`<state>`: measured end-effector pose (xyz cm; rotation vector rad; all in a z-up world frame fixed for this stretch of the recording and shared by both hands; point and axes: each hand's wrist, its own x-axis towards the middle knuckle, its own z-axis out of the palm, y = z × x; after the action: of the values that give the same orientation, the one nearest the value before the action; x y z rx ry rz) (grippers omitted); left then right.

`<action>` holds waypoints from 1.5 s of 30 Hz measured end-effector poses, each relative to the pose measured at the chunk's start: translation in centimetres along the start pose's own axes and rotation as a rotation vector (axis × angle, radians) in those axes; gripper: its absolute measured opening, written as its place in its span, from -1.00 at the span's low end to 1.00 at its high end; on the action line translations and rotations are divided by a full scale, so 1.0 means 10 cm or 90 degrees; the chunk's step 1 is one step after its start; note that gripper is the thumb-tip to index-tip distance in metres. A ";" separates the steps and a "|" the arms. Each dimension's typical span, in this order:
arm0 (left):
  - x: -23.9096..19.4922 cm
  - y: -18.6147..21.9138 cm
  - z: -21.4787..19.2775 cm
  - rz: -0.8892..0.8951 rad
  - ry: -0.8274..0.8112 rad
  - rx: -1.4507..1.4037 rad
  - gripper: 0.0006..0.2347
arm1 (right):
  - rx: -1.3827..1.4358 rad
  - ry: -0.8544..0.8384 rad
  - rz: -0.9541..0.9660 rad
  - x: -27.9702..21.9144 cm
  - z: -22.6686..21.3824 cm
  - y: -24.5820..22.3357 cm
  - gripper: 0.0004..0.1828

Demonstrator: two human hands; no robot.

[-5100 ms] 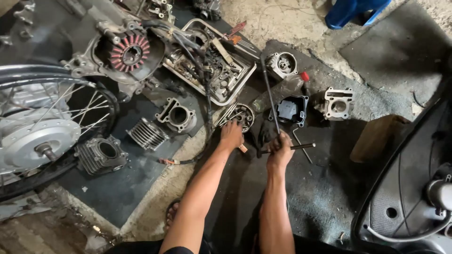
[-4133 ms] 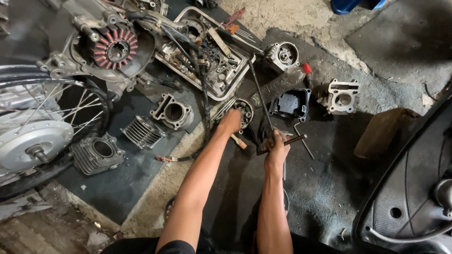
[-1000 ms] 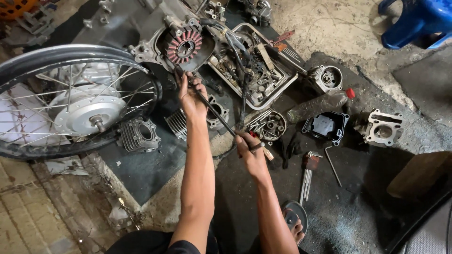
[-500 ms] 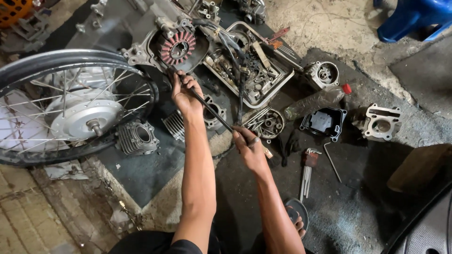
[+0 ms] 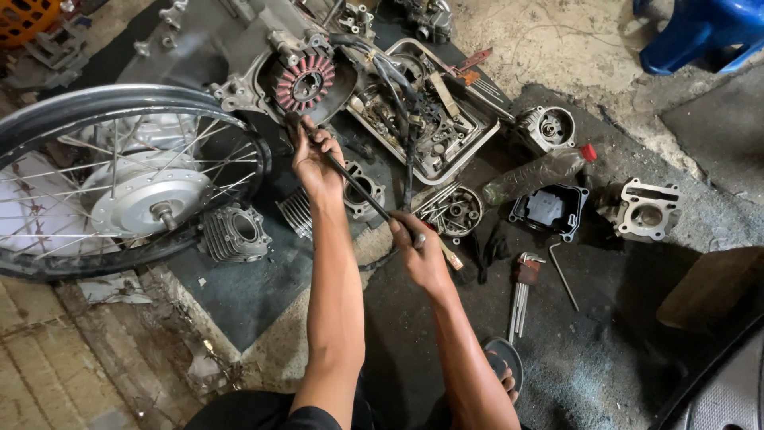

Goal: Disassembling and repairing a motorcycle engine block using hand tools.

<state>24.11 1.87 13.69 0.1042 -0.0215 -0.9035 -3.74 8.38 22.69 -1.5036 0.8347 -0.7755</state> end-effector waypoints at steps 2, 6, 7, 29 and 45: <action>-0.04 0.02 -0.06 -0.002 0.000 0.031 -0.87 | -0.035 -0.001 -0.027 -0.01 0.00 -0.13 -0.65; -0.03 0.12 -0.13 -0.018 0.075 0.157 -0.84 | -0.205 -0.040 -0.227 0.02 0.19 -0.13 -0.67; -0.08 0.12 0.01 -0.016 0.073 0.158 -0.84 | -0.204 -0.041 -0.229 0.01 0.26 -0.20 -0.67; -0.94 0.02 0.62 -0.331 0.187 0.401 -0.63 | -0.006 0.281 0.040 -0.09 0.42 0.09 -0.31; -0.62 0.14 0.24 -0.382 0.168 0.314 -0.67 | 0.196 -0.065 0.191 -0.29 0.31 -0.54 -0.19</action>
<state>21.27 7.40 16.42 0.7174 0.0357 -1.4639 -2.28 12.77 27.73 -1.1043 0.8015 -0.5694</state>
